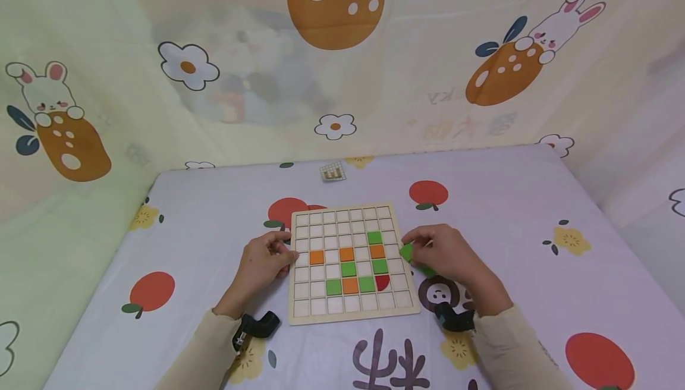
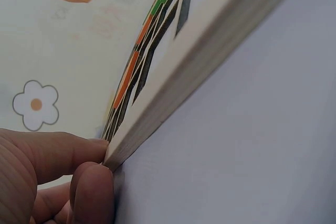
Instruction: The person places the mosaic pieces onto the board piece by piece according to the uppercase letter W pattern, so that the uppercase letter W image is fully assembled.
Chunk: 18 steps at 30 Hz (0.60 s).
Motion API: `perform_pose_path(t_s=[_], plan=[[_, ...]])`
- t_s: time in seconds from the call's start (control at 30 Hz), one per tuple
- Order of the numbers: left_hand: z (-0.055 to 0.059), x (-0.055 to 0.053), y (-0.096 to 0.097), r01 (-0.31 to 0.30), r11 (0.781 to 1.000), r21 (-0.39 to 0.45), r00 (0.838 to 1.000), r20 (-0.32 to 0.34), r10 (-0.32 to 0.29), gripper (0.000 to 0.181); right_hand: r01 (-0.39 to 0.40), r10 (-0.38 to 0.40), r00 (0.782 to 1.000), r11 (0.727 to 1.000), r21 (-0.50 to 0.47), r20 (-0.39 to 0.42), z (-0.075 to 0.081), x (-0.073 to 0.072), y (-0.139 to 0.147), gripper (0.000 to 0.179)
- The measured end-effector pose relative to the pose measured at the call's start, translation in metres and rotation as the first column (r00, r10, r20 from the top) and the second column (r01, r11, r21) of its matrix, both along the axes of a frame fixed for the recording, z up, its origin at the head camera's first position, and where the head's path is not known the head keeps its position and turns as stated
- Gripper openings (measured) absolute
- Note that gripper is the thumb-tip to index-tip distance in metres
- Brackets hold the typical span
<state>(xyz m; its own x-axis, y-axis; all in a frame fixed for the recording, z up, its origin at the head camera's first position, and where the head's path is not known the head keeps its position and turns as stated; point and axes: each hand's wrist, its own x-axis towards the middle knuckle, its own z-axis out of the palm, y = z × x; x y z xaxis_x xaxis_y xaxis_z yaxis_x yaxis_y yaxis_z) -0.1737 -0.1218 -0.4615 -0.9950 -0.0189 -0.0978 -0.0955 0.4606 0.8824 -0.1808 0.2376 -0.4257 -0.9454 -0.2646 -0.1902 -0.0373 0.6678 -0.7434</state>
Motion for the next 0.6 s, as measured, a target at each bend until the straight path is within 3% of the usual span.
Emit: perform_pose_path(t_s=[0.2,0.43,0.6], plan=[[-0.001,0.000,-0.001,0.005,1.000,-0.004,1.000,-0.005,-0.005,0.041,0.019,-0.019,1.000,0.997,0.070,-0.002,0.002,0.000,-0.006,0.032],[-0.001,0.000,-0.001,0.015,1.000,-0.007,1.000,-0.025,-0.015,0.041,-0.004,0.009,0.999,0.988,0.155,-0.031,0.003,-0.002,-0.010,0.029],[0.000,0.000,-0.001,0.020,1.000,-0.005,0.999,-0.033,-0.020,0.042,0.000,0.011,0.997,0.987,0.162,-0.070,0.006,-0.003,-0.015,0.025]])
